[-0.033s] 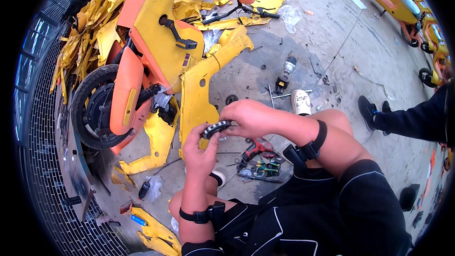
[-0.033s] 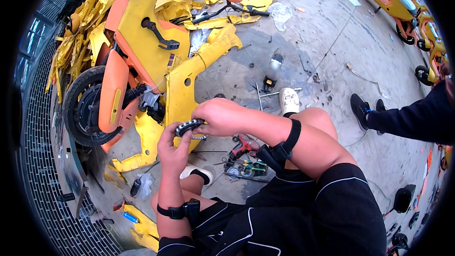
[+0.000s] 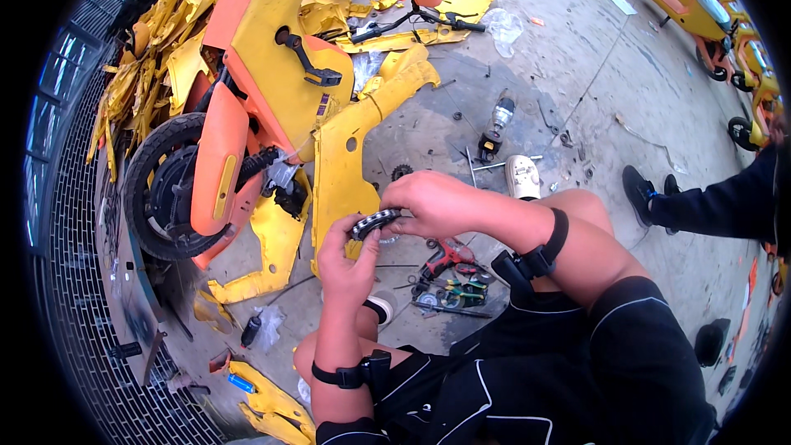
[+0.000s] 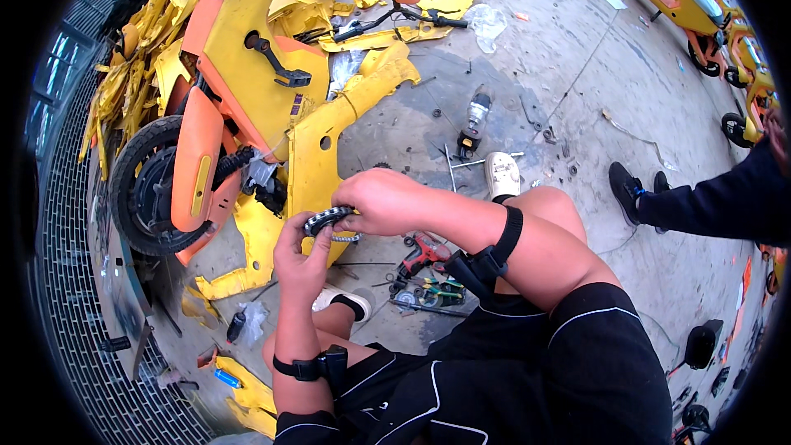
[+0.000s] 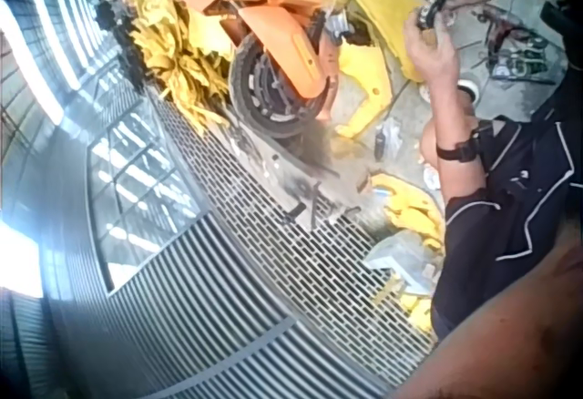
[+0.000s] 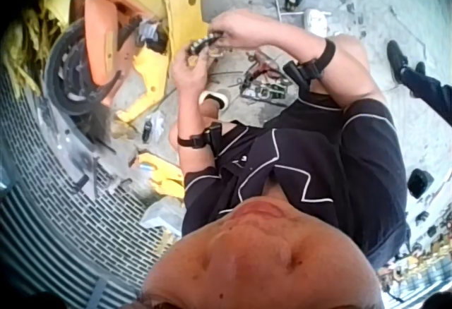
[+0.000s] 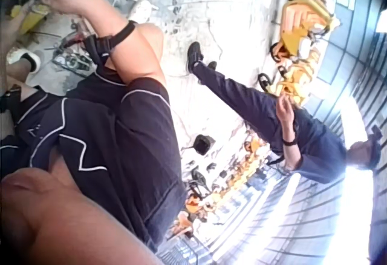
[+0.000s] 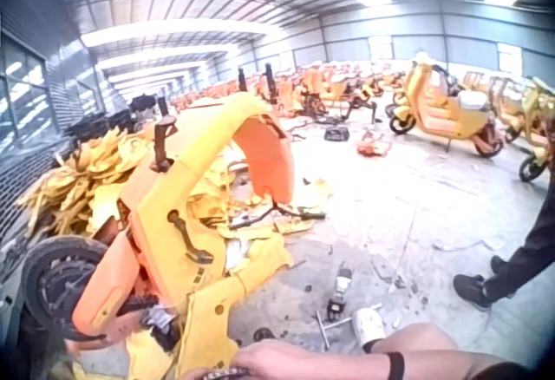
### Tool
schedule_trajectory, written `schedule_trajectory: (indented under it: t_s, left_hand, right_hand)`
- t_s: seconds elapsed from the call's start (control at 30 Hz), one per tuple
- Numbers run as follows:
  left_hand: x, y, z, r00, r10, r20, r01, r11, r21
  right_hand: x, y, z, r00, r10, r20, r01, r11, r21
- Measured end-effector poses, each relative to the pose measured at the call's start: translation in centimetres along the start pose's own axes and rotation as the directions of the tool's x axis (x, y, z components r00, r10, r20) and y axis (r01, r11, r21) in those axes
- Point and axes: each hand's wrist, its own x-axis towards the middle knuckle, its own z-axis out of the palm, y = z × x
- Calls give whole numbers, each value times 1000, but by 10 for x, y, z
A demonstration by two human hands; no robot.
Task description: The person assembles or repairs a vehicle part by hand, using a power drill to secure components including a gear and a chain.
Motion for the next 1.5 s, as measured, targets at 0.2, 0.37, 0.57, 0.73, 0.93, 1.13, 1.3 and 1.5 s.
schedule_trajectory:
  t_s: [0.2, 0.37, 0.57, 0.73, 0.93, 1.13, 1.3, 1.5]
  left_hand:
    - [6, 9, 9, 1000, -22, 5, 21, 991, 130]
    - [2, 3, 7, 1000, -18, 19, 13, 973, 230]
    - [8, 1, 16, 997, 54, 53, -65, 971, 229]
    - [10, -6, 23, 987, -18, 159, -26, 962, 271]
    - [11, -57, 55, 931, -44, 363, -104, 920, 377]
    - [7, -35, 104, 774, 82, 628, -364, 869, 336]
    - [-4, -11, 107, 738, -27, 674, -336, 852, 402]
    - [13, -63, 109, 671, -43, 740, -452, 768, 454]
  right_hand:
    - [-3, 5, 1, 986, -115, -121, 112, 993, -34]
    - [-4, 2, 10, 980, -158, -118, 147, 984, -101]
    - [-19, 8, 2, 980, -96, -172, 54, 970, -236]
    - [-34, 10, -13, 987, -60, -148, 18, 963, -268]
    - [-97, -42, -83, 968, 95, -233, -168, 933, -319]
    - [-376, -55, -177, 774, 519, -362, -598, 787, -152]
    - [-706, -141, -171, -9, 823, -568, -984, 95, 153]
    - [-961, -409, -36, -904, -32, -425, -376, -413, 830]
